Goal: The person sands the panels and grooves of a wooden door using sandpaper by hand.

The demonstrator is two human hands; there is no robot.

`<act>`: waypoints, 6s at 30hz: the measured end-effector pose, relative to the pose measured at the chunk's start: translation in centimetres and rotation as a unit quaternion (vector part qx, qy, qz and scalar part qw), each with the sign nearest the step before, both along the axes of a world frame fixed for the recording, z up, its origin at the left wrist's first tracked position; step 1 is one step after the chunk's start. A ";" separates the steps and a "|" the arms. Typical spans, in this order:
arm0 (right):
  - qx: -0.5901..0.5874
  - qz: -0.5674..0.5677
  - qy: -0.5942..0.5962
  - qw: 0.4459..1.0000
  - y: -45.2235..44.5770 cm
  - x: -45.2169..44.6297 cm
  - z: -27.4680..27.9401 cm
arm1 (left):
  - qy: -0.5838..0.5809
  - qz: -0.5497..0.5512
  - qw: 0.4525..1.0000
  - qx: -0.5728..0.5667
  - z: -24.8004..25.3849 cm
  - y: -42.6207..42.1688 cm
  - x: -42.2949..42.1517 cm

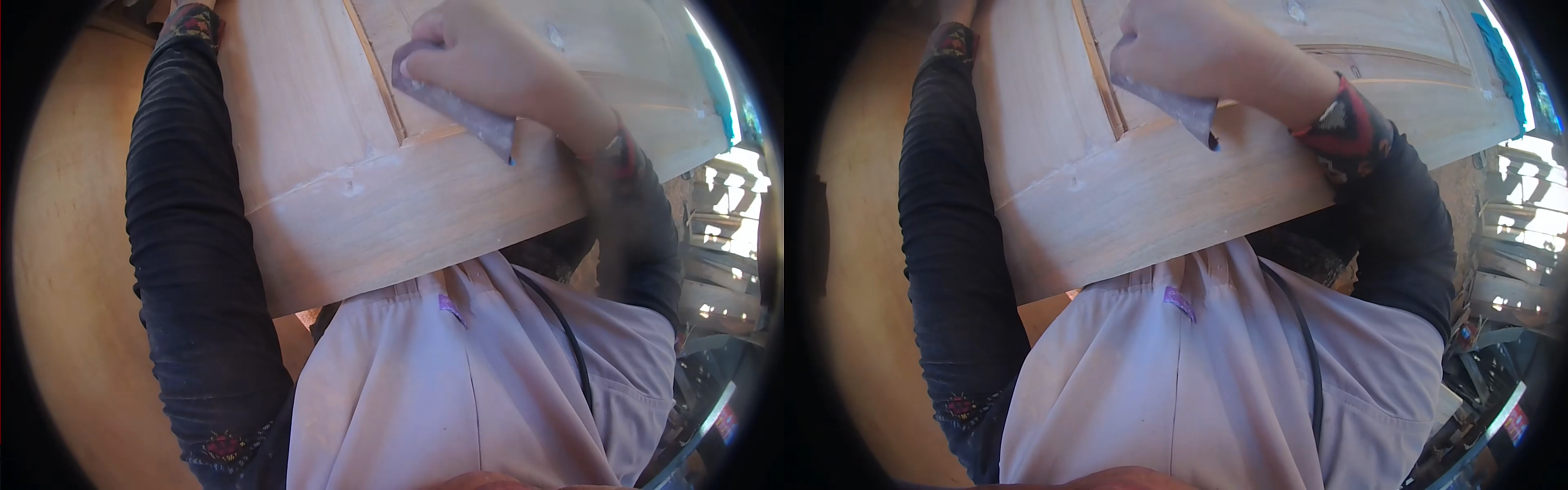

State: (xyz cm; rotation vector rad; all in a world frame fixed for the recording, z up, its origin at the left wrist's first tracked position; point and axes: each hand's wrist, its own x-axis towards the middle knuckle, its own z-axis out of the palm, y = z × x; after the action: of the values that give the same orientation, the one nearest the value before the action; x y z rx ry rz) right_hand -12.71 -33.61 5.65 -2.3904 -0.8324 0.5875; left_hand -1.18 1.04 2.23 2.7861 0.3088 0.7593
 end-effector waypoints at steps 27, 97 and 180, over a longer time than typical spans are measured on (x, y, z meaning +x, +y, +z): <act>0.093 0.274 -0.335 0.897 -0.7 -0.2 -1.2 | 0.025 0.032 0.999 -0.023 0.3 1.3 1.3; 0.121 -0.149 -0.029 0.981 -2.1 5.1 1.1 | -0.092 0.001 0.973 -0.213 -0.2 -2.2 -1.1; 0.148 0.178 -0.181 0.956 -2.5 2.7 -2.3 | -0.011 0.020 0.994 -0.105 0.3 -1.4 -0.9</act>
State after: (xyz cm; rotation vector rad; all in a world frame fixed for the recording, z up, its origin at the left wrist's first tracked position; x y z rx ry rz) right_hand -10.04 -36.11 3.33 -2.1105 -1.4207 0.1328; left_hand -2.09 -0.31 2.53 2.5798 0.4169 0.7205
